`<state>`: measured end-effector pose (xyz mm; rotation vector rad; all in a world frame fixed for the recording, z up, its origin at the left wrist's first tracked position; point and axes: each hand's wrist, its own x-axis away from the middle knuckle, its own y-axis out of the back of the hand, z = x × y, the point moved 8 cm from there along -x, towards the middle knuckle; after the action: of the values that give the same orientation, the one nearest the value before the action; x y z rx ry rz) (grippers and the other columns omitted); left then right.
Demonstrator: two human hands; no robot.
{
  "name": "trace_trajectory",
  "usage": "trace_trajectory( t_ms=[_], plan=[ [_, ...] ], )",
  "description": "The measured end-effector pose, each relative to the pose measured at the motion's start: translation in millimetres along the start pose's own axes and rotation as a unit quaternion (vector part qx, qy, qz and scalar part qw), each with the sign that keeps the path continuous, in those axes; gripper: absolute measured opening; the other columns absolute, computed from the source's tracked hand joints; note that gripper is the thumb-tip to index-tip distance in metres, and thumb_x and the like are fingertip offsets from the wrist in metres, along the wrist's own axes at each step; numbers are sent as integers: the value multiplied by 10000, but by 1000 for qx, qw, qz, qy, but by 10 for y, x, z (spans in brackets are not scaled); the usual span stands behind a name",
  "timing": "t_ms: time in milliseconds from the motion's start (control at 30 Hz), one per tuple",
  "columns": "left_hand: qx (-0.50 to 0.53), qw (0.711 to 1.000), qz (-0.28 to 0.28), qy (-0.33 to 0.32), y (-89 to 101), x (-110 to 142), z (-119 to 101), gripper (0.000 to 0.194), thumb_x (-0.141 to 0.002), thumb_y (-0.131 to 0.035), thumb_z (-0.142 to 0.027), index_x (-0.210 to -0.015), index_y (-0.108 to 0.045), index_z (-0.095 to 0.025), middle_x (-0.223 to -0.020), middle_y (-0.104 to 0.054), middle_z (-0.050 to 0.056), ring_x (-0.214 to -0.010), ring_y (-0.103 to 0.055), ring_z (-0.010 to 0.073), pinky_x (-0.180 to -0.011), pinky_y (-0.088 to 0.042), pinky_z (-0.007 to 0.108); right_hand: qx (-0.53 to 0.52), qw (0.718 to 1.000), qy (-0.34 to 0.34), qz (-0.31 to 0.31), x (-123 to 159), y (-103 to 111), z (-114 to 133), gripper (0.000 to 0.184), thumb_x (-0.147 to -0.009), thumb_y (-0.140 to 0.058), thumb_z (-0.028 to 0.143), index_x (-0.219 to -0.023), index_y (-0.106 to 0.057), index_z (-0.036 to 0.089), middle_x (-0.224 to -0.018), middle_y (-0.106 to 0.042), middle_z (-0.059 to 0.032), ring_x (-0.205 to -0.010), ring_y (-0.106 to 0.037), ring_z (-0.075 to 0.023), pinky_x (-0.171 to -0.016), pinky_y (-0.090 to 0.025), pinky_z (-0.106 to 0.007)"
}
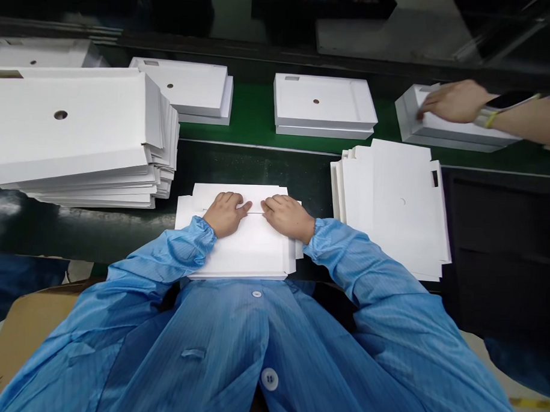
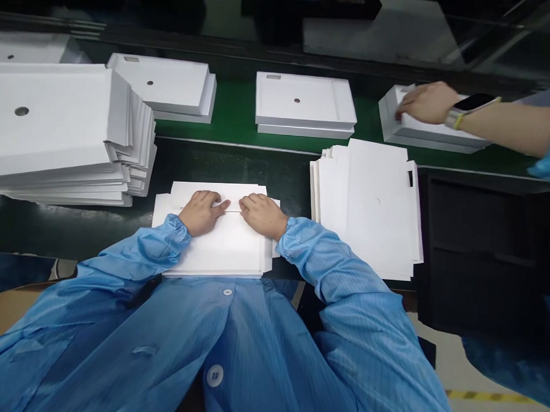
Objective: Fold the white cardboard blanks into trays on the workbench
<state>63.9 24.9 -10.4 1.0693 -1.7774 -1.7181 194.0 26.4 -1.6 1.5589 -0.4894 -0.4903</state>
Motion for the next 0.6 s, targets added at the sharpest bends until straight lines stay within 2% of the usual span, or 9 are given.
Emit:
trace_trajectory(
  t_ms=[133,400,600],
  plan=[
    [-3,1000,-10,3,8,5,39,345,-985,-501,-290,-1282,-650,-199,-1106,-614,157,-1034,-526,279,-885,-400,455,14,1000,7,-3,-4,30,2,382,-1055,-315,186,-1244,-628,74,-1059,-660,-136,-968,-521,-248,-832,-343,-382],
    [-5,1000,-18,-8,95,-21,3,310,-986,-514,-274,-1242,-673,-201,-1069,-618,132,-1016,-527,261,-871,-407,435,42,998,40,3,-9,179,47,409,-1054,-298,156,-1041,-699,79,-917,-675,-124,-876,-548,-225,-774,-327,-366],
    [14,1000,2,-13,131,-53,-12,276,-972,-545,-243,-1187,-716,-224,-1018,-630,103,-981,-539,239,-854,-400,400,44,998,52,6,12,262,48,375,-1043,-351,165,-971,-714,103,-907,-685,-115,-848,-545,-214,-746,-305,-355]
  ],
)
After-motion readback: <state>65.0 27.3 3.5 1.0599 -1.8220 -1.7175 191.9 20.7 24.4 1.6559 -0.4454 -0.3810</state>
